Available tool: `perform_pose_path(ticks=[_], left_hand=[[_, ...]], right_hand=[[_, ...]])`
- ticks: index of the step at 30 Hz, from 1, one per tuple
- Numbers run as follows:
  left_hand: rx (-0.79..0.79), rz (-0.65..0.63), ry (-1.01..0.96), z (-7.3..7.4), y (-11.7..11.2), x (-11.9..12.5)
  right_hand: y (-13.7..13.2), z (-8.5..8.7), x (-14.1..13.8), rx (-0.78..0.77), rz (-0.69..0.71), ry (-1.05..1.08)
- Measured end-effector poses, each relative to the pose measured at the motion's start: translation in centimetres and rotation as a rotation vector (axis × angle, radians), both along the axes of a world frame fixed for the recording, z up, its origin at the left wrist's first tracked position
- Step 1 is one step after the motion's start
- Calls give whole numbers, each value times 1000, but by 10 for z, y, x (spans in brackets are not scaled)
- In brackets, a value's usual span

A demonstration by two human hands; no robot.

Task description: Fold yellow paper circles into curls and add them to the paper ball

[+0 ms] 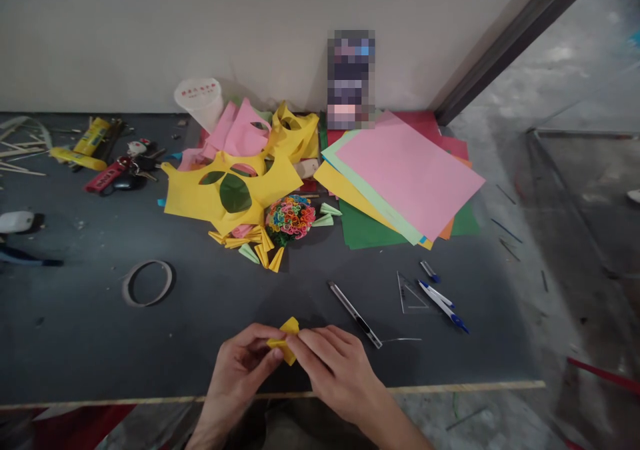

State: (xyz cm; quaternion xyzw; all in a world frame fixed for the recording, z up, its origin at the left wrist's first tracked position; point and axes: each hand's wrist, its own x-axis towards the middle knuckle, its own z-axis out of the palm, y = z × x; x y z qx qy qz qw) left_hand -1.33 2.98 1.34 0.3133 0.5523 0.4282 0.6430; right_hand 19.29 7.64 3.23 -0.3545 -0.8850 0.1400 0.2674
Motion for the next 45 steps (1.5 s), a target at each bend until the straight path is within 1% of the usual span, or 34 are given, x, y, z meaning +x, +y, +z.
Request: perform_pose_path(ticks=[3,6,9,12,14,19,23,25,27,28,30,32,34,36,38,39,40,41,43,45], left_hand=[[-17,17,59,3,1,1],[-31,-3,134,8,3,-2],[-60,-20,139,12,6,-4],[-111,-17,63,11,7,-6],[-140,-10,13,9,6,-7],[-180,-19,-6,6,4,-9],[-136,-29,45,6,2,-11],[-100,28,118,5,-1,-12],[-87,123,168,2,-5,-13],[-95,180,145,0,-6,-13],[-130,283,17,-1,-6,-12],[-172,337,-127,1,-2,-10],[-229,327,-258,5,4,-8],[-269,296,-402,10,9,-6],[-234,259,-477,11,9,-4],[-185,242,-450,11,7,-4],[-122,230,-375,10,5,-3],[-45,227,-255,8,2,-3],[184,238,79,5,-3,-3],[497,219,430,2,-4,-6]], right_hand=[[0,-2,1,-27,14,-6],[2,-1,3,15,71,-51],[5,4,4,127,118,-117],[6,7,4,258,155,-167],[6,8,5,318,166,-198],[6,6,8,384,149,-184],[6,4,13,383,136,-189],[7,2,18,367,88,-177],[7,-2,24,354,0,-122],[7,-4,26,350,-59,-82],[6,-7,29,326,-180,15],[6,-7,29,255,-256,110],[5,-4,25,177,-267,187],[3,0,20,134,-237,232],[1,3,16,93,-219,262],[0,4,14,62,-220,274],[-2,5,12,25,-225,284],[-3,6,11,-16,-236,292],[-5,7,9,-103,-247,297],[-6,8,7,-190,-212,313]])
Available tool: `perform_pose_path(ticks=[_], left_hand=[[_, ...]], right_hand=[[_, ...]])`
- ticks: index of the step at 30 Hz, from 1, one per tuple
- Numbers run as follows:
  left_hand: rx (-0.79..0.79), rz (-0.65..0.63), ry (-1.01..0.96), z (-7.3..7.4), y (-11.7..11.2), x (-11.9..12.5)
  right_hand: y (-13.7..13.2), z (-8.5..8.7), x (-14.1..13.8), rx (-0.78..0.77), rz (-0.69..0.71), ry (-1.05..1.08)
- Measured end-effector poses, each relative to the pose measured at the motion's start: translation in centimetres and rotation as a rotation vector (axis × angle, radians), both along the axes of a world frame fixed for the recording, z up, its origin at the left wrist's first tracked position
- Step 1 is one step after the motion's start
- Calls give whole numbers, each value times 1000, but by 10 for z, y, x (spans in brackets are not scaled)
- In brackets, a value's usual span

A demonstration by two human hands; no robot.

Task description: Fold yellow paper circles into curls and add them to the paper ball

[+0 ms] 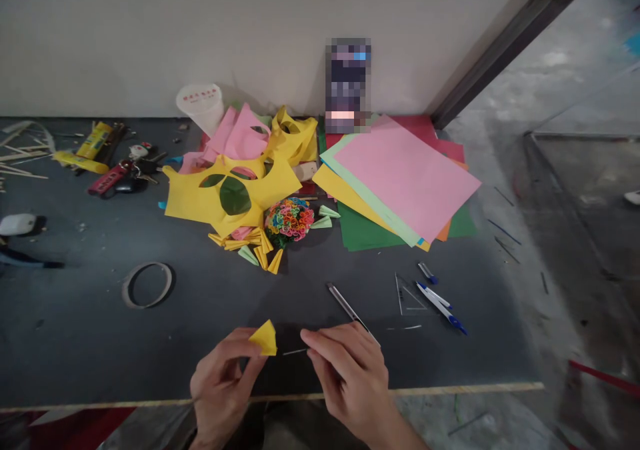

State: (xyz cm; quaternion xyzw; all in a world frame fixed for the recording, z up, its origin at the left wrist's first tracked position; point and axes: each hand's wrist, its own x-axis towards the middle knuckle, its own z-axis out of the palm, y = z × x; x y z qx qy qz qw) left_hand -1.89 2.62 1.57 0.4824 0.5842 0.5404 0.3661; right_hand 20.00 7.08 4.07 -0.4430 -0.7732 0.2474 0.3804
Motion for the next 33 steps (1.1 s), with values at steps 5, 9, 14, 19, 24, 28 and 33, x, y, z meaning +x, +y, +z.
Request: perform_pose_path(ticks=[5,9,14,19,24,28,33], left_hand=[[355,-222,401,0,9,-11],[303,-338,315,2,10,-16],[125,-316,382,0,-4,-16],[38,-302,430,3,-6,-19],[-145,-414,169,10,3,-9],[-318,-240,66,8,3,7],[-291,-202,184,6,6,9]], right_hand=[[1,3,-4,-84,88,42],[5,5,-5,-189,170,-17],[8,8,-5,-192,243,-37],[8,8,-8,-173,218,-83],[7,6,-11,-168,171,-74],[7,2,-11,-100,163,-162],[6,1,-12,-43,177,-235]])
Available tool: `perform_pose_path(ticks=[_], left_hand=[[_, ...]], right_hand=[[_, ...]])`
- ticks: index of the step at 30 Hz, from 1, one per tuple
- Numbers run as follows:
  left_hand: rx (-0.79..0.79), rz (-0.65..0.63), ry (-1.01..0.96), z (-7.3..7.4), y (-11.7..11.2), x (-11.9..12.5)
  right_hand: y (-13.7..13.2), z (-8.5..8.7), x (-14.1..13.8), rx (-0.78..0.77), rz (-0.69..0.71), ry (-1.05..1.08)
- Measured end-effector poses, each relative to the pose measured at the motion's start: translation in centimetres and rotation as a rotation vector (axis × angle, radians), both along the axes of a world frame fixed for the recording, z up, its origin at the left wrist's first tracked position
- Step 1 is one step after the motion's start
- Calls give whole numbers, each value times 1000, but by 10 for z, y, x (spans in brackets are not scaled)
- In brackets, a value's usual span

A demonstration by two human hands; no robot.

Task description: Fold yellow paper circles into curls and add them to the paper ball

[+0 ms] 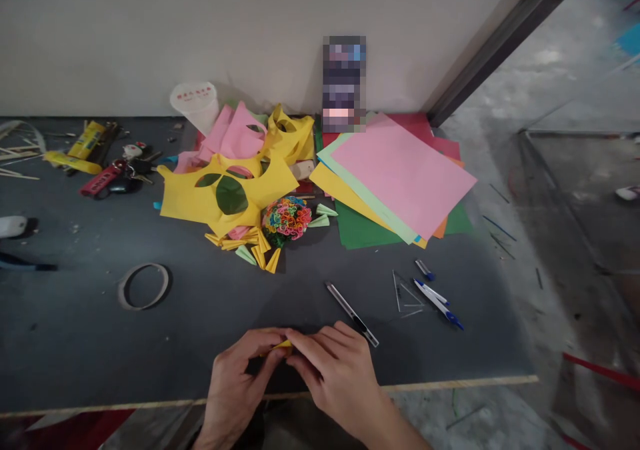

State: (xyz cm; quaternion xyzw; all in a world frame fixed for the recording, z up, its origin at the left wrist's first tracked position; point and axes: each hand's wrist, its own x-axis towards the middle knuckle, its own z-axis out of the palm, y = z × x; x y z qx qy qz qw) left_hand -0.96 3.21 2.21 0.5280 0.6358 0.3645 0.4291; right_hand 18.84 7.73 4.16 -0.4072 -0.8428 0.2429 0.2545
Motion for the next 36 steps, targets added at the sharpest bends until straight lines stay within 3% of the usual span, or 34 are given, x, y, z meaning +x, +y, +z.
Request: perform_pose_path(ticks=[7,15,28,32,36], left_hand=[[40,-18,-19,8,4,0],[99,-86,53,2,3,-5],[362,-165,228,1,-7,-2],[448,-139,301,-5,-10,1],[380,-91,223,-8,-9,2]], right_hand=[[0,2,-3,13,-34,39],[-1,0,-1,-18,-39,57],[-3,3,-7,-48,-49,84],[-6,2,-9,-72,-78,88],[-6,3,-11,-25,-88,89]])
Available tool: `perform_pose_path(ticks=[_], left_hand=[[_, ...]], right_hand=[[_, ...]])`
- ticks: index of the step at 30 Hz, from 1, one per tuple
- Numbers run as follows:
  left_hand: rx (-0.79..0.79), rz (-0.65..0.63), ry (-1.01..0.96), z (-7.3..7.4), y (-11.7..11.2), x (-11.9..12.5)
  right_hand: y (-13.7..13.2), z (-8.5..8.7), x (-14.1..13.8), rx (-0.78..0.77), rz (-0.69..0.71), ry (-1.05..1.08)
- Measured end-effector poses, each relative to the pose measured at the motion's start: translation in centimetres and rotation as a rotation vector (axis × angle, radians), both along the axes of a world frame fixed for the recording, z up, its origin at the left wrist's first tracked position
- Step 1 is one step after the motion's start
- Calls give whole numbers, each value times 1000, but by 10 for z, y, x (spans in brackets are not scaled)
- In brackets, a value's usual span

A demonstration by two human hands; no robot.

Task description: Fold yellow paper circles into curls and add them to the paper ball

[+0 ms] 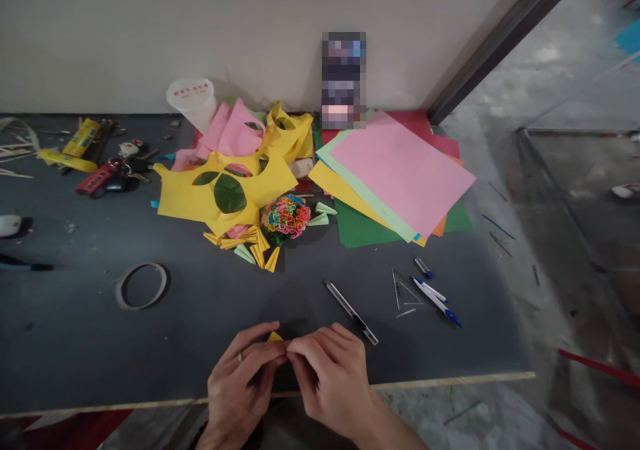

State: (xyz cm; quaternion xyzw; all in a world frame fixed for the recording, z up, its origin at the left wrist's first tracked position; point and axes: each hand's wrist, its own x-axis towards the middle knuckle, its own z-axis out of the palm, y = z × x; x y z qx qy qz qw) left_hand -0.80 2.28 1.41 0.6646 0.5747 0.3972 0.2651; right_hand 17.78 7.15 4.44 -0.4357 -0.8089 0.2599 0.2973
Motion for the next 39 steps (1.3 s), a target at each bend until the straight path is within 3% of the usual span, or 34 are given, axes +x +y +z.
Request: perform_pose_path(ticks=[6,12,21,25,31,36,39], left_hand=[[-224,228,-64,5,4,-10],[-300,64,-198,3,5,-15],[-172,85,-131,6,13,-5],[-138,34,-96,6,12,-8],[-188,19,-182,5,11,-5],[-399,-15,-371,8,11,-3],[-432,-21,-396,9,11,-3]], right_hand=[[6,2,-1,20,-47,-5],[4,1,-3,32,-50,25],[3,2,-3,78,-37,7],[4,5,-2,105,-18,9],[4,3,-2,130,-14,-19],[3,-1,-1,138,-22,-32],[3,-2,1,140,3,-33]])
